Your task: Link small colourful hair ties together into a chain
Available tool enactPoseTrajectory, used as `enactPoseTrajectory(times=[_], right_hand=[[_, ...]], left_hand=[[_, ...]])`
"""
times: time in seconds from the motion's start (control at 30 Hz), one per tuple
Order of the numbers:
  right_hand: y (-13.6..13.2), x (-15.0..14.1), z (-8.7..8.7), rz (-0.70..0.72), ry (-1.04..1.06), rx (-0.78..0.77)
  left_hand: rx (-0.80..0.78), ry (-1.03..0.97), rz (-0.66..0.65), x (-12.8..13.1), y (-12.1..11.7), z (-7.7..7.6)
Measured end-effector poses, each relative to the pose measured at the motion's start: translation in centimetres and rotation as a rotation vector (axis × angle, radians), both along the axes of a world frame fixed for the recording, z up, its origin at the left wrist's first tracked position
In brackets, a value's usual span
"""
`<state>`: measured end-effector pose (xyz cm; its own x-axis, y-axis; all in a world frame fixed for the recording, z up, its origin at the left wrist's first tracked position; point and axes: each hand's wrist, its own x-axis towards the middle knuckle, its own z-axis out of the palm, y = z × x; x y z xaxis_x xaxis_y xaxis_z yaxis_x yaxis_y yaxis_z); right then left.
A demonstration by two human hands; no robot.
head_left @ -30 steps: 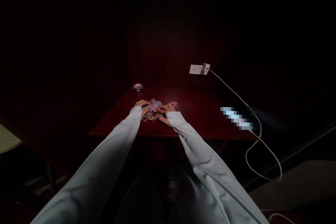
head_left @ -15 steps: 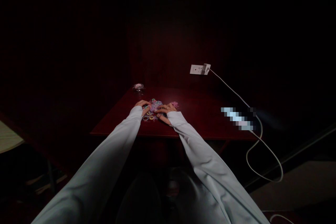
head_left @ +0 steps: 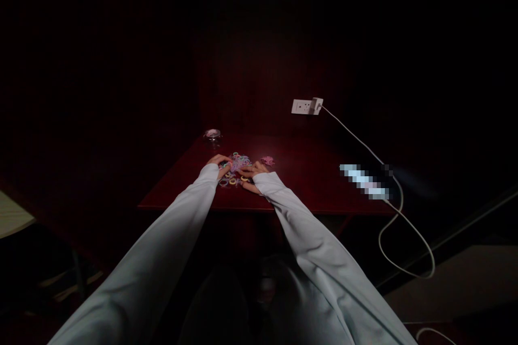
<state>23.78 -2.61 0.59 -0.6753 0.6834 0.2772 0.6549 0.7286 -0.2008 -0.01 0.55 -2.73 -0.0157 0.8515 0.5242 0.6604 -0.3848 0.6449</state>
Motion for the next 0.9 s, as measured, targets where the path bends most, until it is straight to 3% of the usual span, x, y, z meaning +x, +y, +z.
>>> enactPoseTrajectory(times=[0.57, 0.9], right_hand=[[0.5, 0.1, -0.5, -0.04, 0.101, -0.014], [0.7, -0.1, -0.9, -0.054, 0.046, -0.021]], left_hand=[[0.002, 0.013, 0.072, -0.4, 0.4, -0.3], [0.0, 0.083, -0.009, -1.4, 1.3, -0.6]])
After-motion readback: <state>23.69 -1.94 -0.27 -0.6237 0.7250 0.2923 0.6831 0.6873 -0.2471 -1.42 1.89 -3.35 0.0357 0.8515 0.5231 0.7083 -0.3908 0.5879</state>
